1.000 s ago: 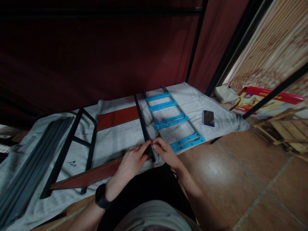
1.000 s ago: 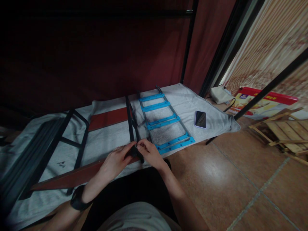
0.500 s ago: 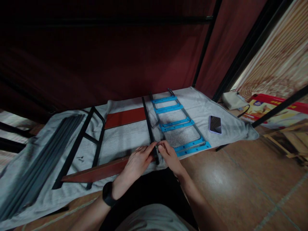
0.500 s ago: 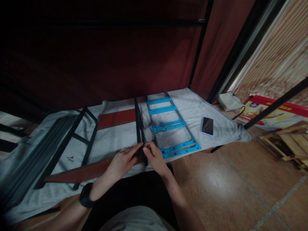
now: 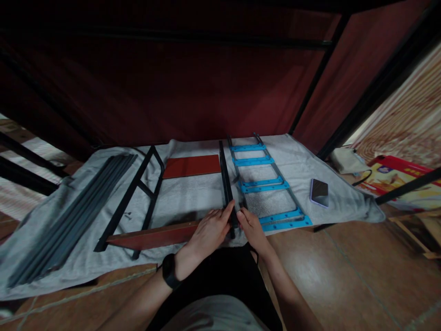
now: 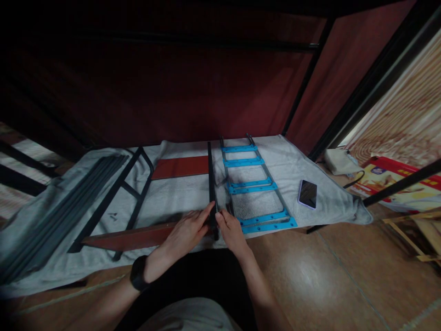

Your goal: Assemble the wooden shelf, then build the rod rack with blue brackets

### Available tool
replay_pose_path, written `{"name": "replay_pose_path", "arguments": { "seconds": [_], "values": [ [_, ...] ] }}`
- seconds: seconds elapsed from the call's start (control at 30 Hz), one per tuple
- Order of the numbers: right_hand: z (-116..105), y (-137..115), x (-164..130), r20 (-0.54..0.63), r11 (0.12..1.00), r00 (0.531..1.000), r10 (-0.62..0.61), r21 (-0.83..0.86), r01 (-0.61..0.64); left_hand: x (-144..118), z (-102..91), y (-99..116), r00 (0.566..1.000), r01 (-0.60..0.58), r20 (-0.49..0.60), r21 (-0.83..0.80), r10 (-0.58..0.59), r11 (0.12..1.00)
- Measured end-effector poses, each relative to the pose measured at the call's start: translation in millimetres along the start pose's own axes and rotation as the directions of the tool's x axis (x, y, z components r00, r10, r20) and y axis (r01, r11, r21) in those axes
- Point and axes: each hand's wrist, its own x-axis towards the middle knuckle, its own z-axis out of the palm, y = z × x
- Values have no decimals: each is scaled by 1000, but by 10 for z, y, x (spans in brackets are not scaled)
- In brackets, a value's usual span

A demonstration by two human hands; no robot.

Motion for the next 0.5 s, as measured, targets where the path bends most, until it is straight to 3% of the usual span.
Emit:
{"name": "replay_pose_path", "arguments": {
  "seconds": [0.2, 0.5],
  "values": [
    [-48, -30, -91, -51, 998, 997, -51, 23, 53, -148, -19, 10, 989, -59, -132, 59, 66, 997],
    [-70, -6, -155, -111, 990, 988, -106, -106, 94, -447, -27, -207, 943, 56, -328, 312, 52, 948]
  ]
}}
